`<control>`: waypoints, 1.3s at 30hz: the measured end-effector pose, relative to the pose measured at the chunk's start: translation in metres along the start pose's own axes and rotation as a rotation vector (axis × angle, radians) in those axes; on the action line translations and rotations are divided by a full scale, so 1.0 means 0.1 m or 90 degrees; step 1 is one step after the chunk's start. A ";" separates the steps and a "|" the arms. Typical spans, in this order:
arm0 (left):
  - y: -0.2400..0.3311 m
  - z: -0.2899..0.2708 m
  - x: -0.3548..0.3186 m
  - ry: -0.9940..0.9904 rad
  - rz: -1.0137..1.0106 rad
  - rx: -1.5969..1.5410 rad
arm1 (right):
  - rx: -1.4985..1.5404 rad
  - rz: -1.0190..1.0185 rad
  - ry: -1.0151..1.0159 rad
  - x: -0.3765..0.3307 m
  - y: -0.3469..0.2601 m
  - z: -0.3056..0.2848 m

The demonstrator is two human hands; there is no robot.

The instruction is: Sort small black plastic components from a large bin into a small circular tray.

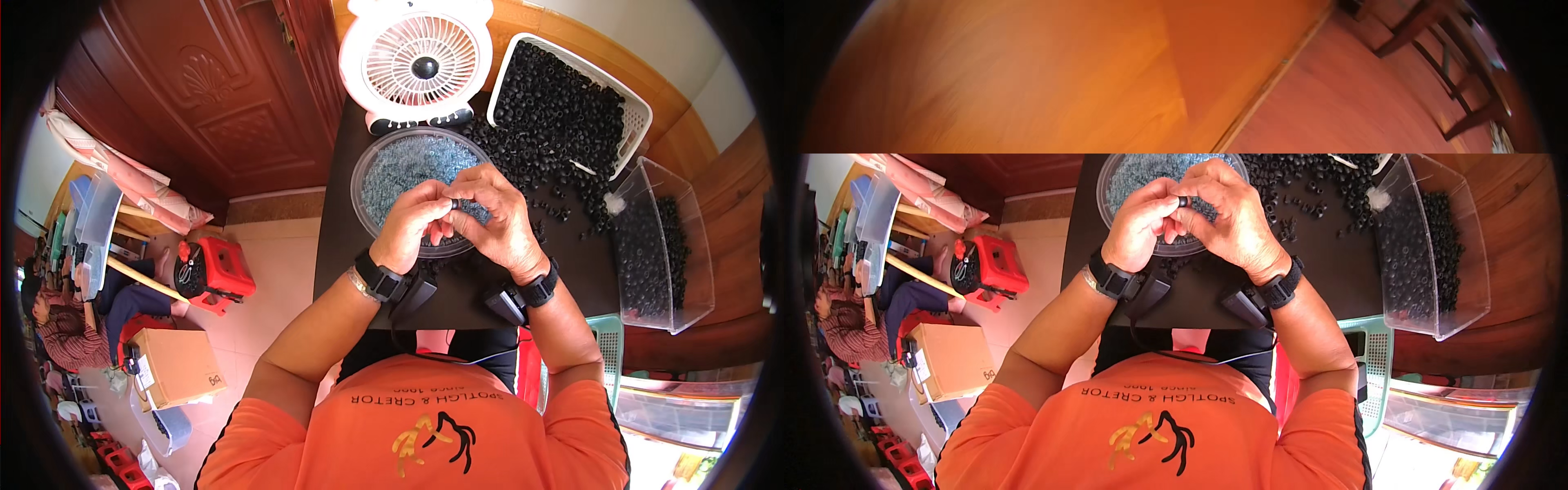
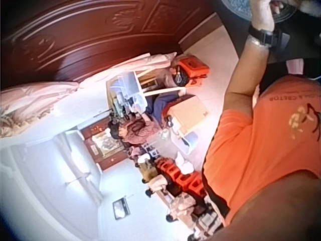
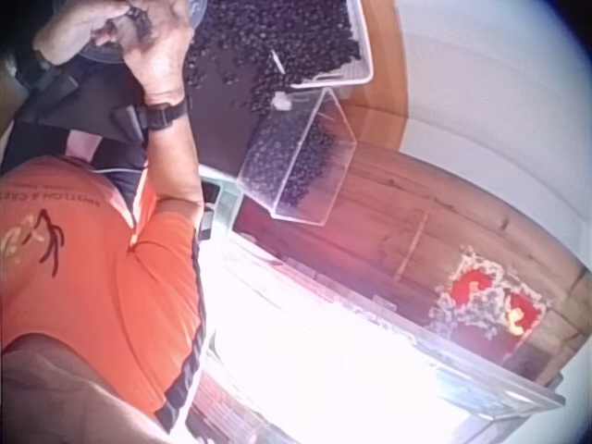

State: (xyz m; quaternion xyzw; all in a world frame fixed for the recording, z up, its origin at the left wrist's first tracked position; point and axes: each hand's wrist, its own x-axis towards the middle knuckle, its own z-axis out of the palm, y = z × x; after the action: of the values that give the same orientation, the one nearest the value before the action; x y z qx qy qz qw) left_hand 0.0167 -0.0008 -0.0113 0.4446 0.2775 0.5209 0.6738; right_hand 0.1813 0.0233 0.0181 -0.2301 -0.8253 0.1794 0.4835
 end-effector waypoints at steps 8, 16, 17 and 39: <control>0.06 -0.07 -0.02 0.102 0.019 0.060 | -0.007 0.095 0.001 0.03 -0.02 -0.02; 0.16 -0.15 0.00 0.183 0.075 0.005 | -0.179 0.018 -0.292 -0.03 -0.07 0.05; 0.15 -0.15 0.00 0.174 0.082 -0.001 | -0.179 0.017 -0.293 -0.04 -0.07 0.07; 0.01 -0.14 0.05 0.127 0.002 0.098 | 0.013 0.350 -0.044 -0.05 0.23 0.04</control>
State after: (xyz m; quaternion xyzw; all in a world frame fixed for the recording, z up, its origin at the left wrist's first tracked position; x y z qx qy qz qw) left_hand 0.0062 0.0080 -0.0160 0.4410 0.3819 0.5407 0.6061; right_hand 0.1846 0.0396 0.0005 -0.4339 -0.7463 0.3199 0.3903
